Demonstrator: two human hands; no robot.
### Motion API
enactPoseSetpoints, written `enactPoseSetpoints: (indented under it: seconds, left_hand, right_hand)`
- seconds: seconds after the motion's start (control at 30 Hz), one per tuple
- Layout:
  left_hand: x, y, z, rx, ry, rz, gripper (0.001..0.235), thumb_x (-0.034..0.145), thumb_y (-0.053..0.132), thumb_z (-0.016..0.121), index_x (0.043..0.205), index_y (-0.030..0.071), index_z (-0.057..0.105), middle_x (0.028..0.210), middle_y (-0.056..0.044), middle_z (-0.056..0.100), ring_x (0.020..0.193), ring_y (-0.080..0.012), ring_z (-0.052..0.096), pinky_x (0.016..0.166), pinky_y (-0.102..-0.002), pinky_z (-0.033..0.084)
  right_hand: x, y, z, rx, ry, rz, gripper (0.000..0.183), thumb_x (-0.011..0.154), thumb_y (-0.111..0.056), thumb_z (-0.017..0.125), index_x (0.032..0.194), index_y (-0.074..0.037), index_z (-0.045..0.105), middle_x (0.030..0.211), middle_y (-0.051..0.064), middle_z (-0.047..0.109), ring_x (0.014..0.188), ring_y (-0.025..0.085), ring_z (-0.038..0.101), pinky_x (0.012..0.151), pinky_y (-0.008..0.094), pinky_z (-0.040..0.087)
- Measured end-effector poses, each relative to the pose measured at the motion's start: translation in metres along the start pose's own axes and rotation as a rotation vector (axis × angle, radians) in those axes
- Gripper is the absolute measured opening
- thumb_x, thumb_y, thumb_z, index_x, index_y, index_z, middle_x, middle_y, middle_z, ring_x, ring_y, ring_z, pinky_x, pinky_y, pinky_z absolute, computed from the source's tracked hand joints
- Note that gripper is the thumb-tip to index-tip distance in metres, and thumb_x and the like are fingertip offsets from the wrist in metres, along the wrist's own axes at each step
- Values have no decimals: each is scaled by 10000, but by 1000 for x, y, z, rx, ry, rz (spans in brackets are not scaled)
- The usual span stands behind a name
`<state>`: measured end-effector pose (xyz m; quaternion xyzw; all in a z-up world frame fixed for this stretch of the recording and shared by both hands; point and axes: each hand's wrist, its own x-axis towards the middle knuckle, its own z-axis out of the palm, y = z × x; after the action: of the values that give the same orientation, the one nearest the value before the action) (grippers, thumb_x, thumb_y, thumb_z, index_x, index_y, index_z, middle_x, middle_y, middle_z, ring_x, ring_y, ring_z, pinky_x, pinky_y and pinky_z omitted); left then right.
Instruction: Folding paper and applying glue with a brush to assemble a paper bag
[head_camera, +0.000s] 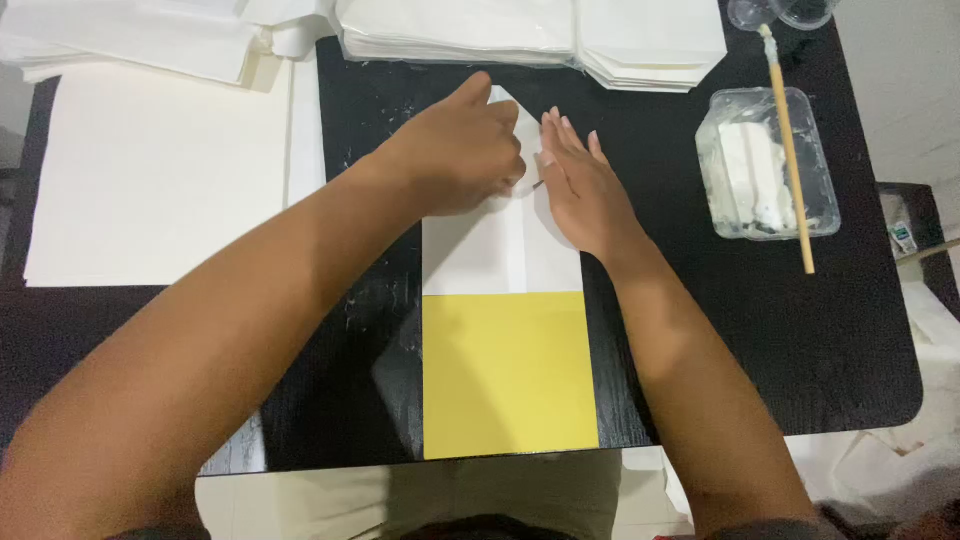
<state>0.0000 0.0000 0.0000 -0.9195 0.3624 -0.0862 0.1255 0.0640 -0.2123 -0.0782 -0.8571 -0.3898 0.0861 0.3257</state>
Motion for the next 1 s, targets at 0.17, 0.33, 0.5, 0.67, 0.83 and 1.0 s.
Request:
enactPoseSetpoints:
  seconds: [0.17,0.33,0.5,0.67,0.83,1.0]
  left_hand:
    - [-8,20,-3,84,88,-45,320,871,457,768,668,213,731,589,51,615,811,-241,536,840,-465,364]
    - [-19,38,11,155,348,-108,308,961,188,705,657,220,678,630,62,601,785,-206,549,777,-420,411]
    - [-31,50,7,228,540,-126,245,938,9,680,748,145,605,732,10,526,847,-217,554,783,-367,475]
    - [-39,62,32,-490,663,-458,561,962,352,838,1314,33,538,1375,-172,566,1223,-360,564,1036,-462,441]
    - [-40,67,59,-587,485,-621,1040,998,559,767,1619,-32,177,1683,-292,223,1583,-453,260,1305,-524,297]
    - [-35,73,15,-496,45,-640,1049,928,762,567,1573,-39,363,1619,-266,390,1517,-411,348,1276,-519,187]
  right_hand:
    - [-1,-3,-2,28,-1,14,567,1114,-300,251,1615,-34,262,1690,169,237,1580,272,195,1274,466,64]
    - [3,10,4,-78,31,-50,570,1118,-293,234,1611,-10,280,1678,195,281,1567,309,252,1254,505,126]
    - [0,1,-2,-46,-3,-33,550,1109,-216,227,1620,-14,240,1689,191,242,1577,310,211,1268,490,100]
    - [2,4,3,-64,5,-19,570,1098,-260,253,1608,-4,264,1682,197,254,1572,306,223,1261,498,102]
    - [-3,-14,-3,-57,22,-11,554,1099,-227,301,1602,5,288,1675,202,266,1568,308,228,1259,499,113]
    - [-8,-17,1,-70,92,-14,565,1135,-303,448,1605,-6,346,1643,254,309,1544,362,261,1271,565,86]
